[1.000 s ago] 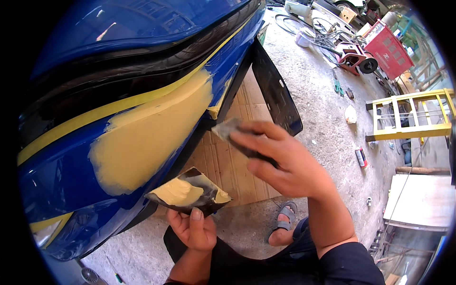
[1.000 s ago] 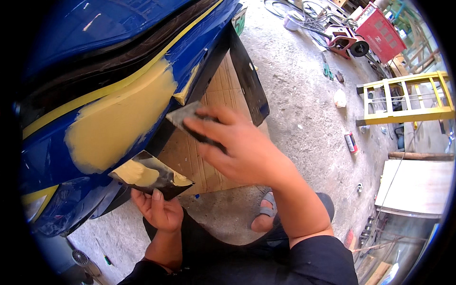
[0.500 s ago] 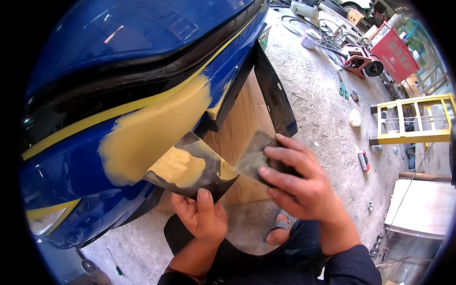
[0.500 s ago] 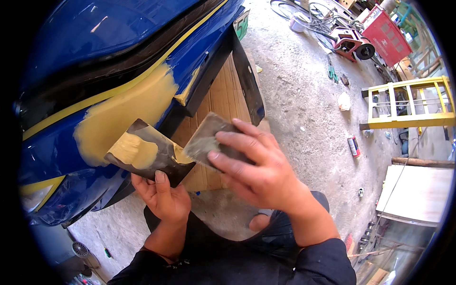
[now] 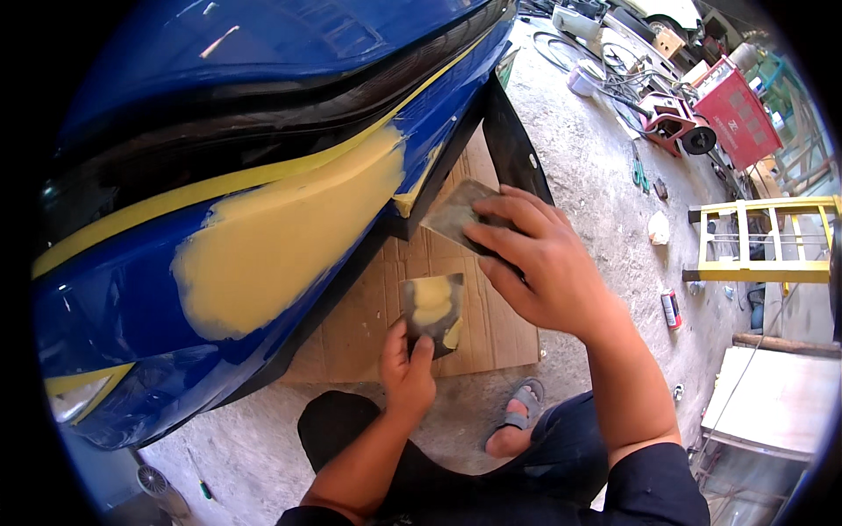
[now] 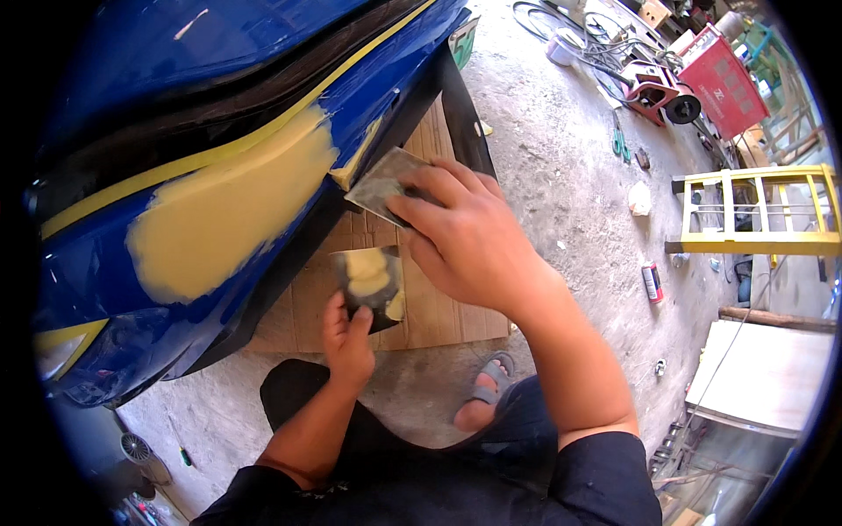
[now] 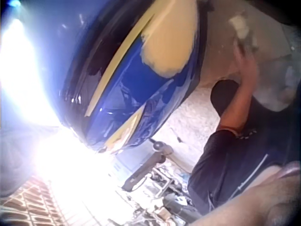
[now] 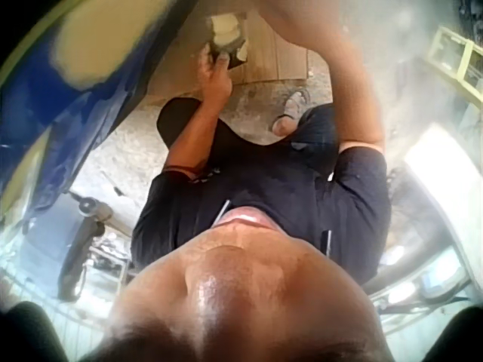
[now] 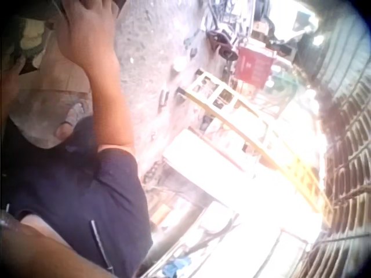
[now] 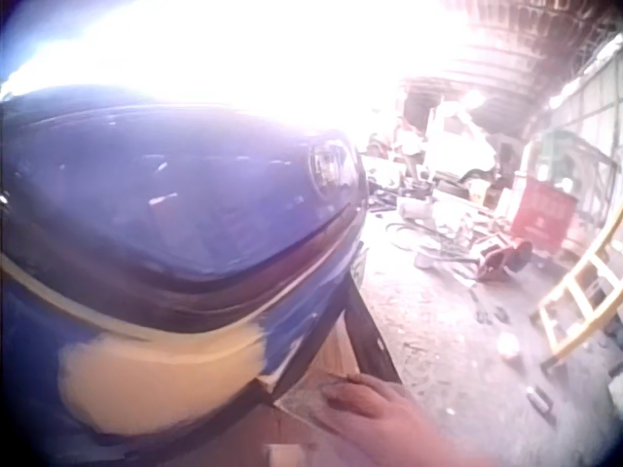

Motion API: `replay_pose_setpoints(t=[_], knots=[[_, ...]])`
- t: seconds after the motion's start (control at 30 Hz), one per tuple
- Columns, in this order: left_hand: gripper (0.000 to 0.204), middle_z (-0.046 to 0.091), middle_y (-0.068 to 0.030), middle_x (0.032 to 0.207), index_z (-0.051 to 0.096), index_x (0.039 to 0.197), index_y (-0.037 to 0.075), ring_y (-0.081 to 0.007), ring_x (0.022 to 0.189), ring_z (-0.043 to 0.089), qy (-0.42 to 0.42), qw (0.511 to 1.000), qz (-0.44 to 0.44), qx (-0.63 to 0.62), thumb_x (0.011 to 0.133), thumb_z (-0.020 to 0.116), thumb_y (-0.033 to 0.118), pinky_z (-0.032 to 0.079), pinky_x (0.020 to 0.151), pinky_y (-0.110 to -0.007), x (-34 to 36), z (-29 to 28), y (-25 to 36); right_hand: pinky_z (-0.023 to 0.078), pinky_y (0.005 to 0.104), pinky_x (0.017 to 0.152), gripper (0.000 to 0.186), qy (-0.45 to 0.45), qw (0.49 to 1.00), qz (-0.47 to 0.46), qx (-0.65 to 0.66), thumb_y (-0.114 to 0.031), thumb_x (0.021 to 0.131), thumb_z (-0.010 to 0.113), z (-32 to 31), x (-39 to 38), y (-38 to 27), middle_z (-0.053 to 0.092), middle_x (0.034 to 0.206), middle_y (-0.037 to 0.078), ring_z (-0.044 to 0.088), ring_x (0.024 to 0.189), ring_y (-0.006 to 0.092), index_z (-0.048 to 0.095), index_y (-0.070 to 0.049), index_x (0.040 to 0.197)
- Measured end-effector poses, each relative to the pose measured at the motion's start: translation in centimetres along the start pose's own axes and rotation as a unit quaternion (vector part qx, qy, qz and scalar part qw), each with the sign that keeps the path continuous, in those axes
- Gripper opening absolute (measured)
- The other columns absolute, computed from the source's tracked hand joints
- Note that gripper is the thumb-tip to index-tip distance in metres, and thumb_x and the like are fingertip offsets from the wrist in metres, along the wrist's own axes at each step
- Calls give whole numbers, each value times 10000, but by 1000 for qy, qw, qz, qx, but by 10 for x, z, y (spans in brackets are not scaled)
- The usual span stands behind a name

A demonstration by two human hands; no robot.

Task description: The person sands a patch of yellow body filler on a car's blue bumper using a block. They then use a spreader to apply another layer of filler over the area.

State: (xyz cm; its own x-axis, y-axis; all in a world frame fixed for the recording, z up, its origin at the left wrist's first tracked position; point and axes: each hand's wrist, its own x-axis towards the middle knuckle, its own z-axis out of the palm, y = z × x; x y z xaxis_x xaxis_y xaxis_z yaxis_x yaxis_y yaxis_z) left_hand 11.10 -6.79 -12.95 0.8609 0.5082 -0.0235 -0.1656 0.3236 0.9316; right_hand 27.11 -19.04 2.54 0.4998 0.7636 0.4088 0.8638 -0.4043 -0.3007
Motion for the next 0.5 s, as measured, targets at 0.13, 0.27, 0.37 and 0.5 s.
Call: replay_pose_setpoints(t=[0.13, 0.27, 0.37, 0.5], knots=[[358, 567, -92, 1160, 463, 1254, -40, -134, 1067, 527, -48, 995, -89, -10, 896, 474, -42, 386, 948, -261, 5, -2, -24, 406, 424, 914, 287, -16, 999, -33, -14, -119, 770, 577, 12, 22, 2, 585, 1116, 123, 526, 1099, 315, 653, -56, 1040], [349, 584, -74, 1122, 482, 1232, -33, -125, 1034, 539, -67, 993, -101, 6, 884, 467, -57, 394, 931, -255, 4, 1, -30, 405, 424, 910, 288, -72, 997, -28, -16, -124, 781, 555, 14, 33, 7, 594, 1112, 121, 531, 1088, 309, 661, -58, 1040], [349, 586, -71, 1116, 488, 1225, -28, -123, 1026, 542, -71, 992, -103, 26, 878, 466, -54, 399, 924, -256, 5, 0, -28, 405, 428, 910, 298, -84, 996, -27, -30, -127, 781, 548, 15, 39, 7, 597, 1117, 122, 532, 1087, 305, 666, -59, 1047], [389, 556, -80, 1180, 454, 1257, -31, -145, 1092, 518, -90, 989, -114, 27, 869, 469, -61, 365, 990, -282, 8, -3, -28, 406, 432, 911, 304, -95, 994, -32, -31, -126, 781, 545, 16, 45, 12, 599, 1116, 124, 540, 1081, 309, 667, -57, 1050]])
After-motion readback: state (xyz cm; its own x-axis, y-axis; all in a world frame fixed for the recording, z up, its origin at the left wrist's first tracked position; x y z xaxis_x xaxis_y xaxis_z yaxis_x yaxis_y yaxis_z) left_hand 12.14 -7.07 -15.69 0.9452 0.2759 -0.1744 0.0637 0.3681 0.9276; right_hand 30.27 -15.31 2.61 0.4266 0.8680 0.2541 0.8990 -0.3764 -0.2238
